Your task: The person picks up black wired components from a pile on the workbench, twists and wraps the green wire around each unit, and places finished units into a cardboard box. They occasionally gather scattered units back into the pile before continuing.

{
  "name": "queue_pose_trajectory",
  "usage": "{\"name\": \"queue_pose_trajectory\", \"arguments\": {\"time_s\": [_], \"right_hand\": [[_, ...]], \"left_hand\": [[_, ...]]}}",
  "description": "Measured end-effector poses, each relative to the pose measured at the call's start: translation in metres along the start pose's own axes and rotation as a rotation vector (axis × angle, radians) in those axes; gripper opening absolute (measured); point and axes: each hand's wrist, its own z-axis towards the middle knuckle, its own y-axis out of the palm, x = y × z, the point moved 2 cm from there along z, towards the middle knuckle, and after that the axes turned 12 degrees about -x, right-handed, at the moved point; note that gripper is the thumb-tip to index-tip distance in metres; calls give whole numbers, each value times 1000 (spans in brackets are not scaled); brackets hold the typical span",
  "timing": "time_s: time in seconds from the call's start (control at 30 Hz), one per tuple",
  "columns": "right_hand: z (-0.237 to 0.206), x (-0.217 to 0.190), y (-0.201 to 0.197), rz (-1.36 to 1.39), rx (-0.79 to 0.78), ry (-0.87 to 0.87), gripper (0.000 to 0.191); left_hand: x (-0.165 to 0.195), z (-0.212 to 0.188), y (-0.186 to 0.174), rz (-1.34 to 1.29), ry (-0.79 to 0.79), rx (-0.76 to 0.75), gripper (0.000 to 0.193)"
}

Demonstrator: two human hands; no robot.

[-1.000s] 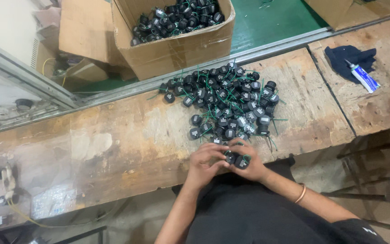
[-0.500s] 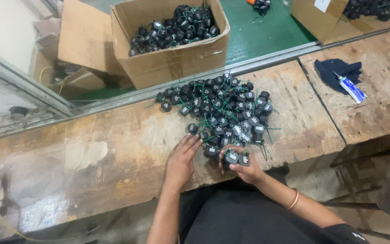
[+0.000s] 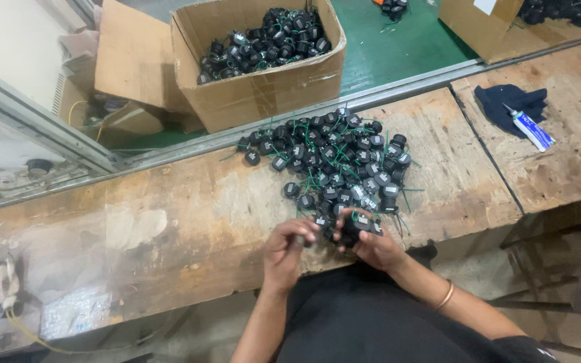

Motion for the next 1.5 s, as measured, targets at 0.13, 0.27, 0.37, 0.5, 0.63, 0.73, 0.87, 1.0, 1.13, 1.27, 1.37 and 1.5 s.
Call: {"name": "queue_pose_trajectory", "arguments": {"time_s": [0.13,0.27,0.37,0.5,0.63,0.73,0.87,1.0,1.13,1.27,1.37,1.5], "right_hand": [[3,-1,5,-59,-16,73,67],[6,-3,1,-7,54,123,61],[6,-3,-2,-44,83,110,58],[4,2,-3,-208,88,-2,51],[4,0,0,-737,-1,-88,42],[3,-2,-1,-937,-28,-31,40],[-2,-1,-7,-733,13,-52,43],[-8,1,-13,-429,84,16,54],[-8,1,-13,-111,58,94,62],[-6,-2,-9,-105,-30,178,66],[-6,-1,-6,-103,-119,200,66],[-4,2,-10,-171,-17,231,68]], "left_hand": [[6,28,34,516,65,-196,20],[10,40,42,591,57,47,20],[14,29,39,601,35,32,19],[10,6,23,658,77,-125,27],[-19,-4,12,522,-28,-59,27],[-50,-4,28,-230,-274,228,36],[-39,0,46,177,-175,252,23],[-1,20,33,595,-6,195,17],[10,47,19,453,-139,90,8],[7,51,38,550,-132,-212,16],[7,46,42,441,-235,-297,23],[12,42,30,468,-258,-345,34]]}}
